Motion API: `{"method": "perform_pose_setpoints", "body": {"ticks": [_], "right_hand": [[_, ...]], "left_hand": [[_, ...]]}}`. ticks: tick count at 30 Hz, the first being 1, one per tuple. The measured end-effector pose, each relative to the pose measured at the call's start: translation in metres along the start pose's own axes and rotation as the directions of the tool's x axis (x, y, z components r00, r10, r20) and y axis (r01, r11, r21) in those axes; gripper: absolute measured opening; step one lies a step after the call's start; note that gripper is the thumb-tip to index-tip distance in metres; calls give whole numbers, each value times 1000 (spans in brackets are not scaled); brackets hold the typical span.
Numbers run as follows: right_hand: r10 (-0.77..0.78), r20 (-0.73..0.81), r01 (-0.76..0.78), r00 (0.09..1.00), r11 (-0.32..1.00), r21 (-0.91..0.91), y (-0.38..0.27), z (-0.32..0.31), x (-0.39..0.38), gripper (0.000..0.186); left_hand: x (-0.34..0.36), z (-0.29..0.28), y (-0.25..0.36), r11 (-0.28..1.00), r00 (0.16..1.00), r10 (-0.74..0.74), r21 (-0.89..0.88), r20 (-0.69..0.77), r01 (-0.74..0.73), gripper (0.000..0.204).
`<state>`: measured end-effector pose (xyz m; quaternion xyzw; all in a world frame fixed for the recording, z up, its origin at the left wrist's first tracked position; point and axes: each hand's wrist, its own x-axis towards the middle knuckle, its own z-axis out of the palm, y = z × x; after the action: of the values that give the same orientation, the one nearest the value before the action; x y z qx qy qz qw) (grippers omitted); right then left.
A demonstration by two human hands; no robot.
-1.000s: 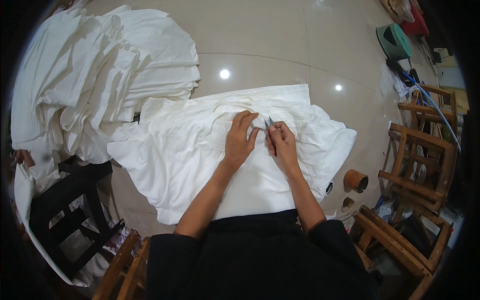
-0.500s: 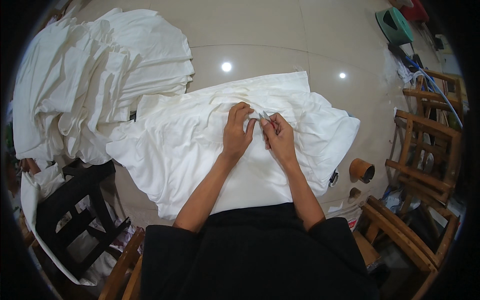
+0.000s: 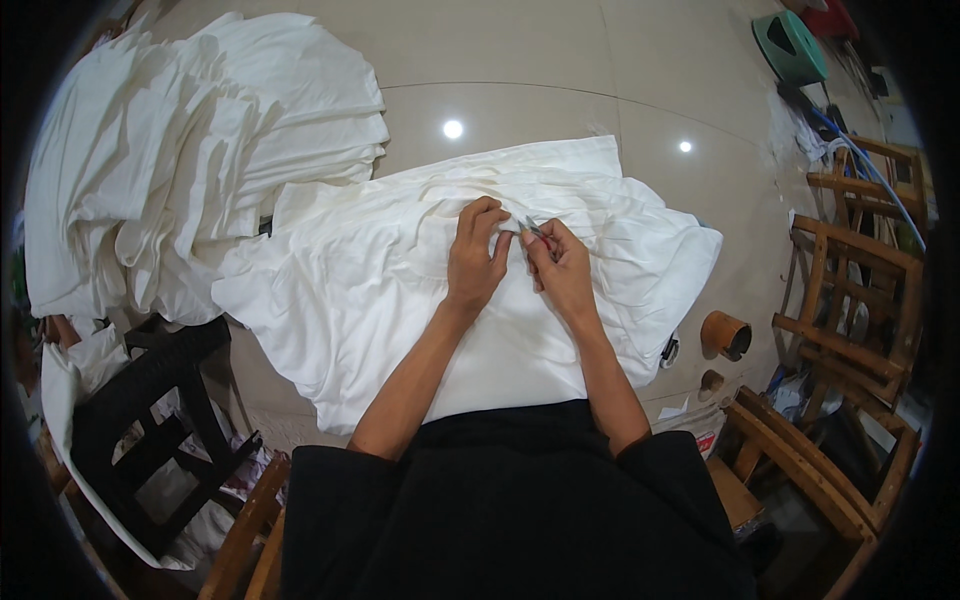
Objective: The person sits on the floor and uses scissors to cut threads and small pieces from a white fabric item. They repeatedly pick up the fabric, cut specific areas, and place the item back down.
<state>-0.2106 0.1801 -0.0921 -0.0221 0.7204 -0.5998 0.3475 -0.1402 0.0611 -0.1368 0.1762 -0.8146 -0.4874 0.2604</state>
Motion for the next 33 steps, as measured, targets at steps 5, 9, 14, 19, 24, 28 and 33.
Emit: {"method": "perform_pose_setpoints", "body": {"ticks": [5, 9, 14, 19, 24, 28, 33], "right_hand": [[-10, 20, 9, 1000, 1000, 13, 1, -1, 1, 23], [2, 20, -2, 1000, 1000, 0, -1, 0, 0, 23], [6, 14, -6, 1000, 1000, -10, -4, 2, 0, 23], [-13, 16, 13, 1000, 1000, -3, -1, 1, 4, 23], [-71, -18, 73, 997, 990, 123, 4, 1, 5, 21], [-216, -276, 301, 937, 900, 316, -5, -6, 9, 16], [-138, -228, 232, 964, 856, 462, -3, -20, 11, 17]], "left_hand": [[0, 0, -1, 1000, 1000, 7, 17, -9, -7, 33], [0, 0, 0, 1000, 1000, 17, 25, -13, -16, 33], [0, 1, -1, 998, 999, 38, 47, -19, -37, 32], [0, 1, -1, 998, 999, 36, 53, -17, -35, 32], [-1, 3, -3, 996, 999, 40, 76, -8, -40, 31], [-1, 3, -4, 995, 999, 35, 92, 5, -35, 31], [4, 0, 6, 999, 999, 32, 16, -15, -32, 29]]}}
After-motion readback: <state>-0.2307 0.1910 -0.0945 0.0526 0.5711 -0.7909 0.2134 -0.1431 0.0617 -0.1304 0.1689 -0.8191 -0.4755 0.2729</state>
